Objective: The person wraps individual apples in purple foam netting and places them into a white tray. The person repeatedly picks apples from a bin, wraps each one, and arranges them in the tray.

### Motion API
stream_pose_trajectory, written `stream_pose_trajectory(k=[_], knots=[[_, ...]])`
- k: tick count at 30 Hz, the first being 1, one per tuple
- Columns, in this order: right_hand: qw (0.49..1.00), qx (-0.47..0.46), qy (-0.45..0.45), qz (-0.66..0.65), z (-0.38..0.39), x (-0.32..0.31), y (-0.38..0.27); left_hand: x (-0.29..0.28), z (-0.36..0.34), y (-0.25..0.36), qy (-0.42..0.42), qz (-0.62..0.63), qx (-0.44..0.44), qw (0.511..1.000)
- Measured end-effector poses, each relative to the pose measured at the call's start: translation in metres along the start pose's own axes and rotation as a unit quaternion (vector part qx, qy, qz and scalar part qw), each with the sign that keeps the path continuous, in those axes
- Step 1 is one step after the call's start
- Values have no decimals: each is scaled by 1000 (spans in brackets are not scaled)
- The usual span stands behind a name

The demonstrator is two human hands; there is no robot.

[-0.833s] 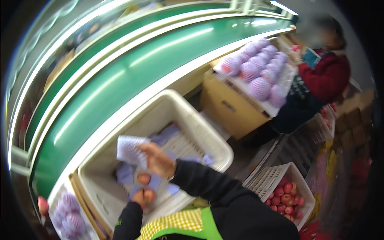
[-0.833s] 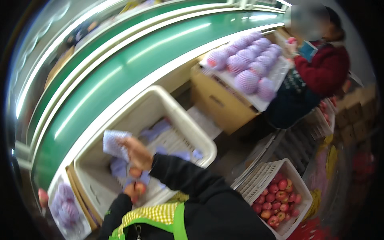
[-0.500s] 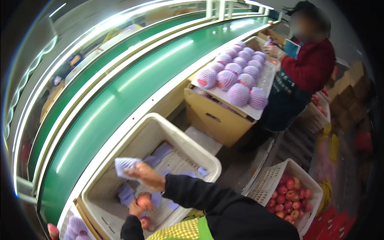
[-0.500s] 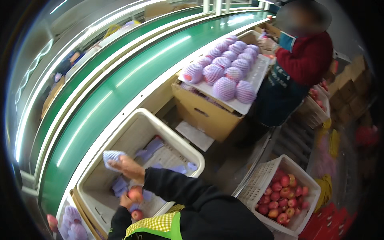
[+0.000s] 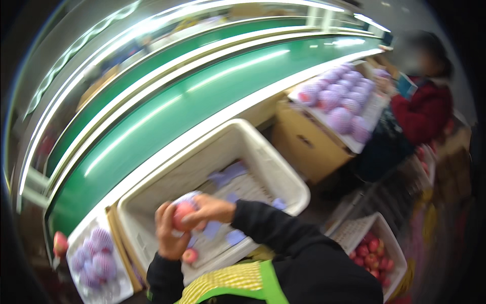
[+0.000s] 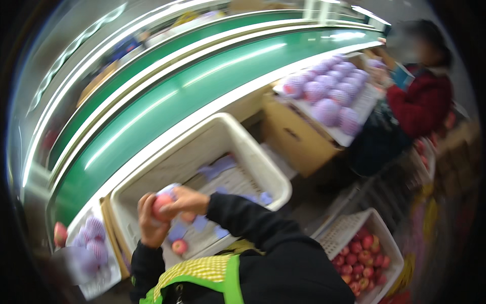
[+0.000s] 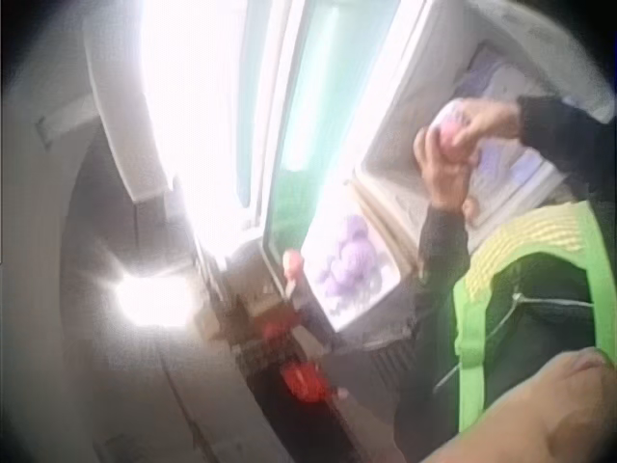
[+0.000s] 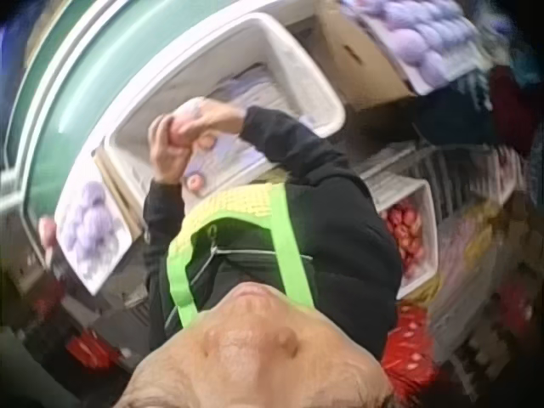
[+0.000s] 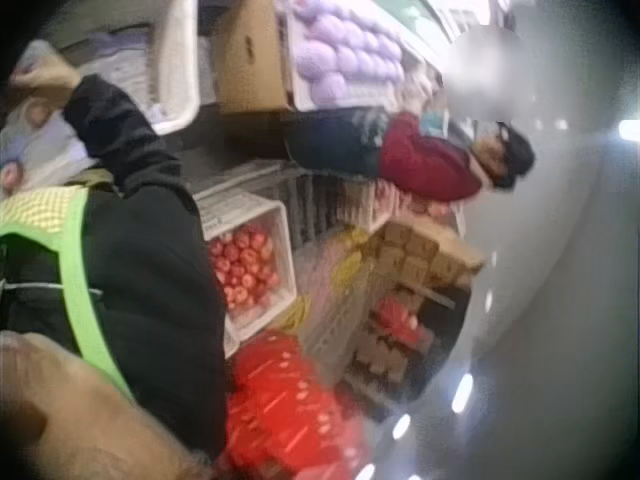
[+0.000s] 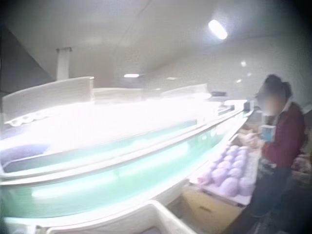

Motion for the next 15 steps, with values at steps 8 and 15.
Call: stream_pose_trajectory(k=[8,15], knots=[[995,-67,36,-66,-3,23,13,-17,20,15,-15,204,-1,979],[944,-185,-130,-242,-19,78,-12,17,76,-67,15,830,-170,532]])
Point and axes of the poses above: each hand's wrist, its own z-axis away from the middle knuckle, its own x-axis out of the palm, y = z × x, the point moved 7 cm from there along -z, towards the middle knuckle, and after that the axes turned 15 degrees about -y, right-handed, at the moved point
